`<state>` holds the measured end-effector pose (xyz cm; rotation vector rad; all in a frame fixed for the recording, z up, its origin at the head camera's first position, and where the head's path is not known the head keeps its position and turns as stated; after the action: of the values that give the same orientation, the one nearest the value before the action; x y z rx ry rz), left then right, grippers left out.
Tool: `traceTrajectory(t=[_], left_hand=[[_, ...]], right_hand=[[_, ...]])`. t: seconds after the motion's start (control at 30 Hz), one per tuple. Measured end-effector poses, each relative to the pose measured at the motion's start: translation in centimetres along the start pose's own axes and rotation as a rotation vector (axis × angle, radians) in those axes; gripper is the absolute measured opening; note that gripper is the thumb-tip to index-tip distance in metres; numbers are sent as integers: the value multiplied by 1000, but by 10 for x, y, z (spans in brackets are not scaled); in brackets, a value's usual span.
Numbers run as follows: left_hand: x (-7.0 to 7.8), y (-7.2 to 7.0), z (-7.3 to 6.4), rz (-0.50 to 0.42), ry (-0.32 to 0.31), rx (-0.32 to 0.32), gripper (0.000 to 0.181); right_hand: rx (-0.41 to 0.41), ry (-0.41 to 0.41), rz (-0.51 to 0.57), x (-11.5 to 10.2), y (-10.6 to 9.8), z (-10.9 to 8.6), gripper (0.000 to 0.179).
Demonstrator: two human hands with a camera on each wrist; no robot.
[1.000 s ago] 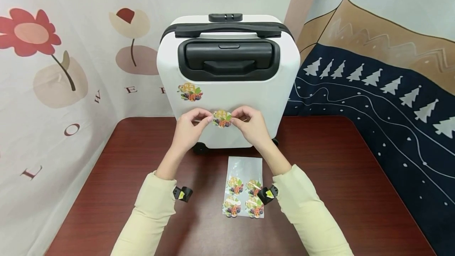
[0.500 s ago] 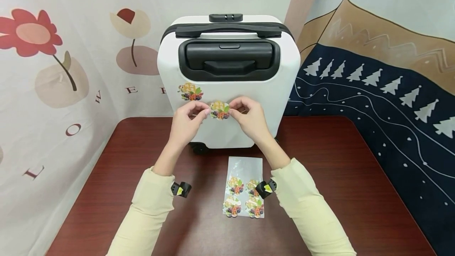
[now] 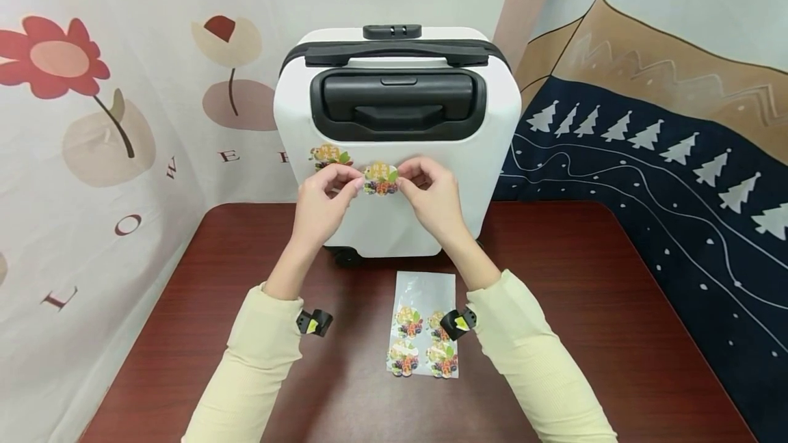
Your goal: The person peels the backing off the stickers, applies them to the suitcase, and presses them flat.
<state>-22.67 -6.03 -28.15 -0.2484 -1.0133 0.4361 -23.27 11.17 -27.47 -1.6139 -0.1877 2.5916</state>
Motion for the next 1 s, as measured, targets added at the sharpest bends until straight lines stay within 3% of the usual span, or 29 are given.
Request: traceTrajectory(t=[0.7,1.0], left_hand=[[8,-3,6,9,58,89,10],[9,-2,7,49,108,140,10]], right_hand=[[46,-83,-29,-12,3,3,11],[107,-141,-79,-9,5,3,13]])
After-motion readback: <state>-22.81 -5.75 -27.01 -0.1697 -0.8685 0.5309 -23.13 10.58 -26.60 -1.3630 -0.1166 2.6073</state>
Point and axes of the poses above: each hand's wrist, its own z-axis towards the middle knuckle, its own y-axis out of the palm, x = y × z, the point moved 4 cm from there along z, towards the middle knuckle, and after that the axes turned 6 degrees about z, right-handed, at the moved point
